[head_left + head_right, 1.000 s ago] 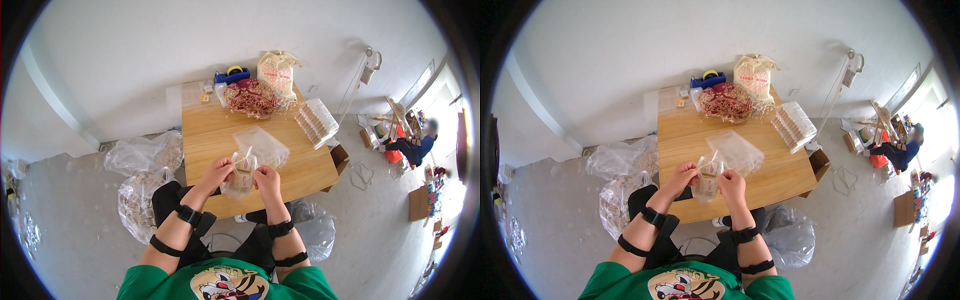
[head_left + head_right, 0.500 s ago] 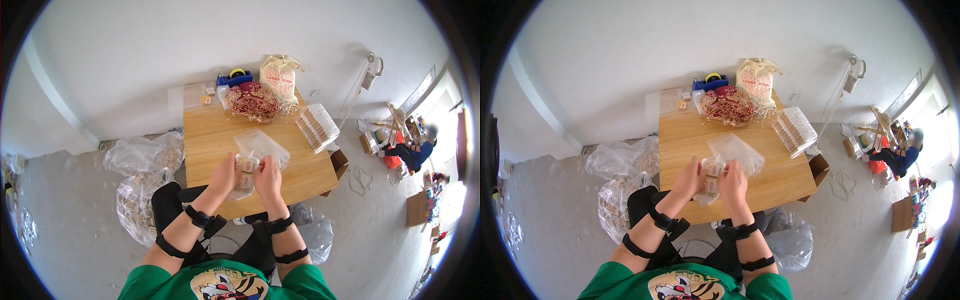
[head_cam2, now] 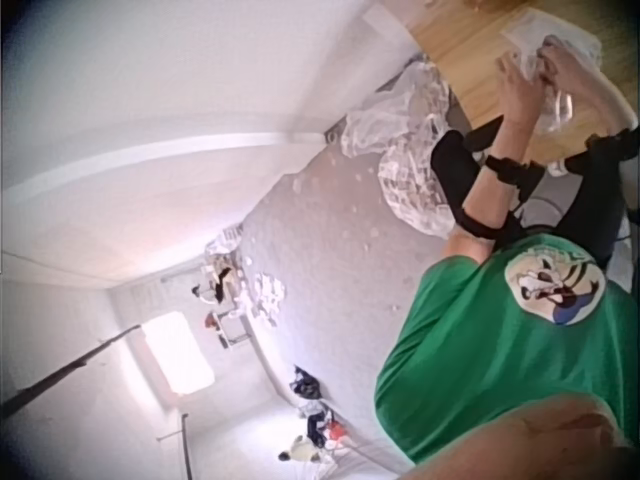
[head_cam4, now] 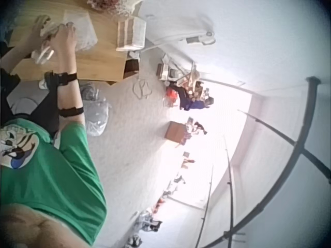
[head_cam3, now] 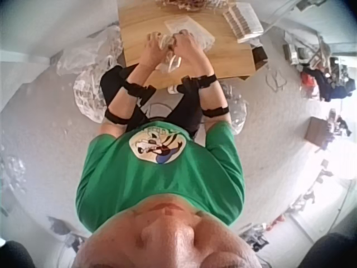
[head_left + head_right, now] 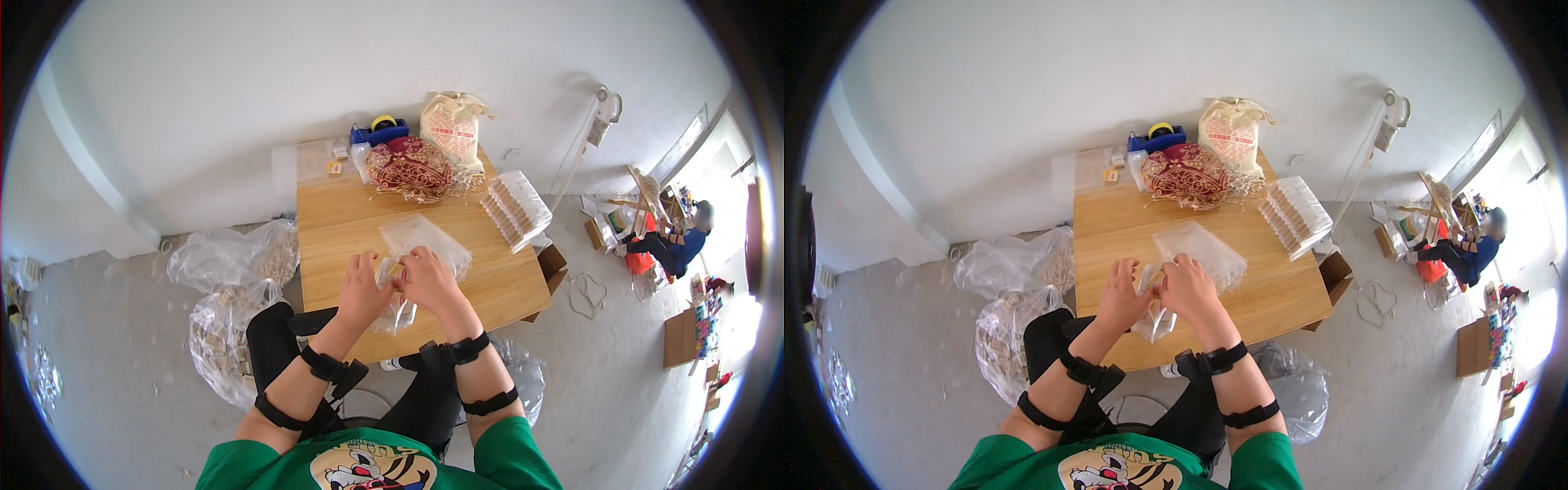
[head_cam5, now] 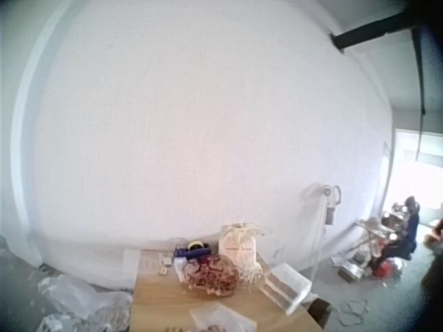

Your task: Packing stacks of small rectangular packets into plastic bags.

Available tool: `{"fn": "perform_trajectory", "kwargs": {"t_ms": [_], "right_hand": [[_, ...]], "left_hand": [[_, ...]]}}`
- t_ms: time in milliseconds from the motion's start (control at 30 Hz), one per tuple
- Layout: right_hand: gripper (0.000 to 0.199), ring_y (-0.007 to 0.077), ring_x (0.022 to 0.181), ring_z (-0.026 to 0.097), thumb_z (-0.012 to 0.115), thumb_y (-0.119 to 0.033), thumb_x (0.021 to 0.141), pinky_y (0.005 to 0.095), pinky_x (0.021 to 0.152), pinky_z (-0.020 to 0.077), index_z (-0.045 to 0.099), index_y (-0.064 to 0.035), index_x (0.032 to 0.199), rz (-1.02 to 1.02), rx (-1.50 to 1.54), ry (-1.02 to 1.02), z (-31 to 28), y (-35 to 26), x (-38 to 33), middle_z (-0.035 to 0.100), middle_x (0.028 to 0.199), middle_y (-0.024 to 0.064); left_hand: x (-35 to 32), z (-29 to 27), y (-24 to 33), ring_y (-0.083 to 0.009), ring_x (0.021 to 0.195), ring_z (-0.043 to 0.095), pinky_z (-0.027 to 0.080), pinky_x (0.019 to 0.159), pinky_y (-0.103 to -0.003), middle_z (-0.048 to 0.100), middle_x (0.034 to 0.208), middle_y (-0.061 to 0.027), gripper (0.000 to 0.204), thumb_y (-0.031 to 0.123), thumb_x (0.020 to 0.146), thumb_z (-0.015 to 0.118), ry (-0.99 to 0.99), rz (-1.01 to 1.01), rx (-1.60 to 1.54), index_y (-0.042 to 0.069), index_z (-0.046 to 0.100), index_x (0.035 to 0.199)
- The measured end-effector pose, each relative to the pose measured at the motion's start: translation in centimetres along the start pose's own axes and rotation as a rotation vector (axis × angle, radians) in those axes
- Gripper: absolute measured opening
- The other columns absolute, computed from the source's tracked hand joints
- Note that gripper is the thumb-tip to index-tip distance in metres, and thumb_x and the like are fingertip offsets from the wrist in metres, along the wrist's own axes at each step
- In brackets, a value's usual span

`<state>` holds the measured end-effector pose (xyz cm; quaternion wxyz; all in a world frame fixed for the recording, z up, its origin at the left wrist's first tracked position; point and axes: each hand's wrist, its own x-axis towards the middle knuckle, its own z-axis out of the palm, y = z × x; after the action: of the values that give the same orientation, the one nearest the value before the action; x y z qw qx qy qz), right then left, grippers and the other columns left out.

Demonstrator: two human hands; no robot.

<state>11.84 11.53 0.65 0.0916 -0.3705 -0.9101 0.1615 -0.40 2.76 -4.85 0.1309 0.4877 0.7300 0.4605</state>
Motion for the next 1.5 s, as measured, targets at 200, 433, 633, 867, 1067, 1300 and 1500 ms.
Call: {"fn": "perform_trajectory", "kwargs": {"t_ms": [200,433,633,867,1067,1300,1500], "right_hand": [[0.037,0.0322,0.103,0.057,0.081,-0.022,0.067,0.0397,0.084,0.0485,0.064,-0.0063,0.096,0.040,0.082,-0.124,-1.5,-0.3,1.2,0.056,0.106,0.0110],[0.034,0.0324,0.096,0.057,0.083,-0.014,0.062,0.0392,0.081,0.0485,0.063,-0.0054,0.088,-0.057,0.333,-0.080,-0.6,2.3,1.4,0.056,0.102,0.0122],[0.031,0.0282,0.098,0.057,0.085,-0.011,0.060,0.0331,0.084,0.0465,0.065,-0.0048,0.083,-0.050,0.584,-0.103,-0.8,3.4,0.9,0.056,0.105,0.0092],[0.030,0.0233,0.103,0.057,0.079,-0.007,0.066,0.0330,0.084,0.0478,0.068,-0.0046,0.094,-0.260,0.425,0.027,-1.9,2.6,0.2,0.056,0.113,0.0096],[0.021,0.0135,0.086,0.059,0.072,-0.007,0.080,0.0269,0.072,0.0475,0.063,-0.0041,0.099,0.178,1.743,0.273,0.9,8.4,-1.3,0.063,0.098,0.0043],[0.018,0.0135,0.065,0.059,0.071,-0.014,0.084,0.0257,0.056,0.0446,0.062,-0.0041,0.095,0.831,1.228,0.319,12.9,18.7,-4.9,0.065,0.079,0.0020],[0.025,0.0227,0.085,0.061,0.068,-0.016,0.086,0.0331,0.074,0.0503,0.062,-0.0011,0.104,0.370,-0.154,0.605,12.3,13.8,-6.2,0.062,0.095,0.0120]], "left_hand": [[-0.2,0.5,-1.1,-0.0407,0.113,0.048,0.043,0.096,-0.044,0.050,0.119,-0.0232,0.067,0.008,0.067,0.073,-0.041,0.039,-0.107,0.002,0.042,0.126],[-0.1,-1.0,-0.6,-0.0400,0.121,0.044,0.041,0.100,-0.043,0.048,0.124,-0.0233,0.072,0.004,0.065,0.073,-0.128,-0.013,-0.182,0.003,0.041,0.130],[0.2,-1.6,0.0,-0.0343,0.118,0.046,0.041,0.100,-0.040,0.048,0.123,-0.0191,0.069,-0.002,0.063,0.066,-0.196,-0.060,-0.239,0.004,0.043,0.128],[0.5,-1.1,-1.2,-0.0318,0.115,0.047,0.039,0.100,-0.038,0.049,0.120,-0.0172,0.059,-0.001,0.067,0.062,-0.125,-0.102,-0.344,0.003,0.047,0.124],[0.3,-2.6,1.0,-0.0269,0.100,0.055,0.046,0.086,-0.036,0.052,0.110,-0.0148,0.041,0.006,0.073,0.064,-0.112,-0.178,-0.234,0.001,0.051,0.112],[-0.5,-2.4,1.6,-0.0244,0.079,0.059,0.049,0.066,-0.035,0.057,0.090,-0.0146,0.024,0.018,0.088,0.064,-0.138,-0.007,-0.131,0.000,0.050,0.096],[2.7,-0.3,-3.9,-0.0158,0.089,0.060,0.049,0.078,-0.029,0.062,0.099,-0.0089,0.026,0.027,0.099,0.052,-0.086,0.072,-0.291,0.002,0.055,0.108]]}}
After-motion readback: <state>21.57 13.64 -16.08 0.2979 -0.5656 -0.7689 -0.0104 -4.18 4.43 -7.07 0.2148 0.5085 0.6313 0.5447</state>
